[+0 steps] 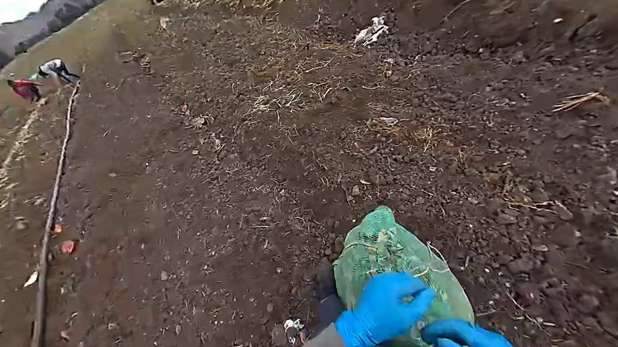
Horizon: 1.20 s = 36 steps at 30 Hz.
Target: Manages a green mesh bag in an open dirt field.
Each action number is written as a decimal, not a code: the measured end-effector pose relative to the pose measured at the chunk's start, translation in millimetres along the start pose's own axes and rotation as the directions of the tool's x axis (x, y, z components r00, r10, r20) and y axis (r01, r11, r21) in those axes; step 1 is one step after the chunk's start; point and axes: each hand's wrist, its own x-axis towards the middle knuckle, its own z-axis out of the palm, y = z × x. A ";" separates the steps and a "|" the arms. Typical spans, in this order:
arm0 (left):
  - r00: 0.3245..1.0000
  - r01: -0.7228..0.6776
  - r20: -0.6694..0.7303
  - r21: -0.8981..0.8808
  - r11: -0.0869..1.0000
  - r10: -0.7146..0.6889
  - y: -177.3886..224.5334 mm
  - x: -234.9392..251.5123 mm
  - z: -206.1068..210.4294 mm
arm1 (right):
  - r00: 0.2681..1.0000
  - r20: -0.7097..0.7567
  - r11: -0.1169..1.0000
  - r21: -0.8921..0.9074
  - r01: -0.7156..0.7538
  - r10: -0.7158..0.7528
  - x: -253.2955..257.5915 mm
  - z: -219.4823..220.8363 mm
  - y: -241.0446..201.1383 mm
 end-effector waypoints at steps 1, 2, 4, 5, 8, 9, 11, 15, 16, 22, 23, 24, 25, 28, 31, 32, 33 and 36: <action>1.000 -0.006 -0.005 0.082 0.997 0.006 -12.3 4.9 -8.9 | 0.997 -0.027 0.997 0.014 -0.079 0.079 -5.1 -3.3 8.8; 0.999 0.042 -0.005 0.111 0.993 -0.042 -24.1 9.5 -15.4 | 0.983 -0.071 0.985 0.020 -0.169 0.170 -12.9 -8.8 19.0; 0.992 0.129 -0.020 0.225 0.966 -0.127 -46.6 21.9 -31.7 | 0.937 -0.188 0.955 0.063 -0.288 0.295 -25.7 -17.8 45.6; 0.992 0.123 -0.013 0.307 0.944 -0.125 -56.0 28.9 -38.3 | 0.910 -0.246 0.942 0.117 -0.314 0.334 -29.7 -20.7 54.8; 0.965 -0.038 0.244 0.482 0.876 -0.093 -68.3 43.2 -35.6 | 0.846 -0.345 0.905 0.277 -0.322 0.406 -22.9 -19.5 63.8; 0.890 -0.121 0.438 0.488 0.865 -0.123 -66.1 46.1 -27.0 | 0.843 -0.341 0.895 0.319 -0.313 0.417 -13.0 -16.8 64.7; 0.616 -0.327 0.762 0.481 0.814 -0.202 -67.4 46.5 -2.1 | 0.876 -0.238 0.855 0.426 -0.295 0.420 14.8 -8.0 74.1; 0.191 -0.413 0.797 0.595 0.690 -0.573 -91.8 28.5 11.9 | 0.844 0.289 0.664 0.524 -0.534 0.452 90.5 38.1 115.1; 0.146 -0.348 0.792 0.602 0.719 -0.592 -98.8 25.6 7.4 | 0.797 0.383 0.627 0.492 -0.604 0.466 112.3 56.6 126.6; 0.008 0.064 0.866 0.498 0.865 -0.500 -128.1 -28.5 -23.0 | 0.618 0.068 0.557 0.366 -0.746 0.783 207.5 155.5 166.8; 0.003 0.088 0.860 0.508 0.857 -0.510 -135.8 -34.6 -31.5 | 0.583 -0.072 0.584 0.207 -0.785 0.809 212.6 147.3 168.1; 0.007 0.112 0.852 0.519 0.847 -0.523 -145.2 -39.9 -42.8 | 0.553 -0.135 0.560 0.020 -0.828 0.822 209.8 134.3 166.0; 0.015 0.133 0.837 0.540 0.831 -0.547 -155.6 -44.3 -56.0 | 0.535 -0.127 0.515 -0.160 -0.842 0.835 199.4 121.5 161.2; 0.079 0.171 0.701 0.691 0.703 -0.708 -195.4 -25.7 -78.1 | 0.573 -0.014 0.515 -0.423 -0.746 0.819 155.0 86.2 162.4; 0.114 0.217 0.513 0.823 0.525 -0.851 -208.2 13.8 -53.5 | 0.531 -0.128 0.476 -0.309 -0.824 0.837 104.5 76.0 183.8; 0.139 0.283 0.472 0.823 0.492 -0.870 -210.3 23.2 -40.0 | 0.491 -0.170 0.436 -0.280 -0.856 0.855 92.4 74.6 188.8; 0.178 0.387 0.427 0.798 0.462 -0.886 -213.2 30.0 -26.8 | 0.452 -0.177 0.409 -0.232 -0.883 0.874 82.1 73.6 193.4; 0.260 0.775 0.214 0.536 0.336 -0.942 -218.4 47.2 0.9 | 0.447 -0.217 0.436 -0.097 -0.895 0.868 78.0 67.3 197.6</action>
